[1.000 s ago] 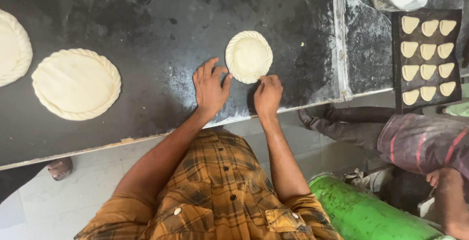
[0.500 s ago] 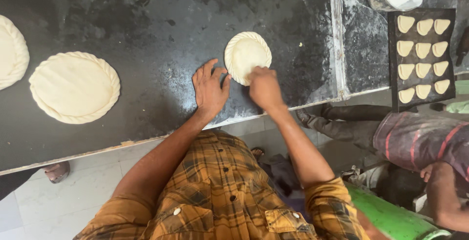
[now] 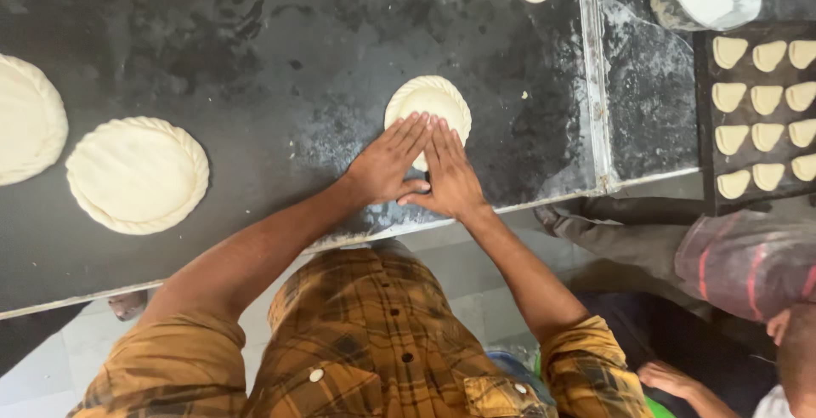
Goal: The person prepares dough by flattening a circular piece, pinching and twisting the edges to create a patterned rim, and then placing the finished pieces on a table.
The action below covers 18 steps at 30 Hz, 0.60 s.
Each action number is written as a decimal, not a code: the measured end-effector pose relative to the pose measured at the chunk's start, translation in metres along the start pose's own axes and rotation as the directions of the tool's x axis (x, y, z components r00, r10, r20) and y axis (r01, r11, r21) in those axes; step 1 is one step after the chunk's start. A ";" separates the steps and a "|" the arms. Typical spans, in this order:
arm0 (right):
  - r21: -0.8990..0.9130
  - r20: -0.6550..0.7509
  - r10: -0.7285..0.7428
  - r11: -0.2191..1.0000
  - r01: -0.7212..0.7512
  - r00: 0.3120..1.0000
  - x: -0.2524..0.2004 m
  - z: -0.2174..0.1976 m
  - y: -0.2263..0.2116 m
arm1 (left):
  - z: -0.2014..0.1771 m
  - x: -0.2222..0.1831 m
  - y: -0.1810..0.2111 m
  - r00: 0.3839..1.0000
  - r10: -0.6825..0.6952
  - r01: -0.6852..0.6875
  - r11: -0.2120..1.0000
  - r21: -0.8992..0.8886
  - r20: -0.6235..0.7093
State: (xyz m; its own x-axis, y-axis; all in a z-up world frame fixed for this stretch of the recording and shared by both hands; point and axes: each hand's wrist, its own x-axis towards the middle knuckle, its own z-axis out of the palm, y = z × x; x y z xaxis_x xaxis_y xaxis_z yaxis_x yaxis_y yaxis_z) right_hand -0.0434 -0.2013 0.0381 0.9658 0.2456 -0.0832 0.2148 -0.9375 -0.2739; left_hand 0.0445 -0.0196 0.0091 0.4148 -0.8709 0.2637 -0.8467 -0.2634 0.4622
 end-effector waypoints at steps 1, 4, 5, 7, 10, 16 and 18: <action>-0.007 0.013 -0.001 1.000 0.001 1.000 0.001 -0.002 0.004 | 0.000 0.002 0.000 1.000 0.007 -0.008 1.000 -0.013 -0.018; -0.036 0.030 -0.011 0.999 0.013 0.999 0.002 -0.007 0.010 | -0.004 0.007 0.003 1.000 -0.002 0.003 1.000 0.025 -0.006; -0.017 0.048 -0.017 1.000 0.018 0.999 0.002 -0.008 0.012 | -0.007 0.011 0.005 1.000 -0.009 0.008 0.998 0.058 0.011; 0.020 0.086 -0.034 0.999 0.032 0.996 0.001 -0.011 0.017 | -0.014 0.017 0.012 0.999 -0.028 0.023 0.992 0.121 0.042; 0.050 0.091 0.058 0.997 -0.063 0.994 0.000 -0.015 0.035 | -0.030 0.030 0.008 0.978 -0.122 0.139 0.986 -0.093 0.166; -0.028 -0.032 0.030 0.999 -0.031 0.999 0.027 -0.002 0.025 | -0.033 -0.029 -0.011 0.692 -0.579 0.431 0.810 -0.398 -0.430; -0.036 0.023 0.038 0.999 -0.037 0.999 0.030 -0.009 0.026 | -0.020 -0.049 -0.012 0.584 -0.688 0.496 0.722 -0.483 -0.430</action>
State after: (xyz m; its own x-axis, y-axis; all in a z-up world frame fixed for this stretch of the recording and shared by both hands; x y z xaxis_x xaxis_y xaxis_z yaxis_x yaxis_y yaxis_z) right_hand -0.0077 -0.2206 0.0369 0.9696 0.2154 -0.1158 0.1838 -0.9543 -0.2358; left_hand 0.0406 0.0344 0.0079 0.9684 -0.1492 0.1999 -0.2451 -0.4214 0.8731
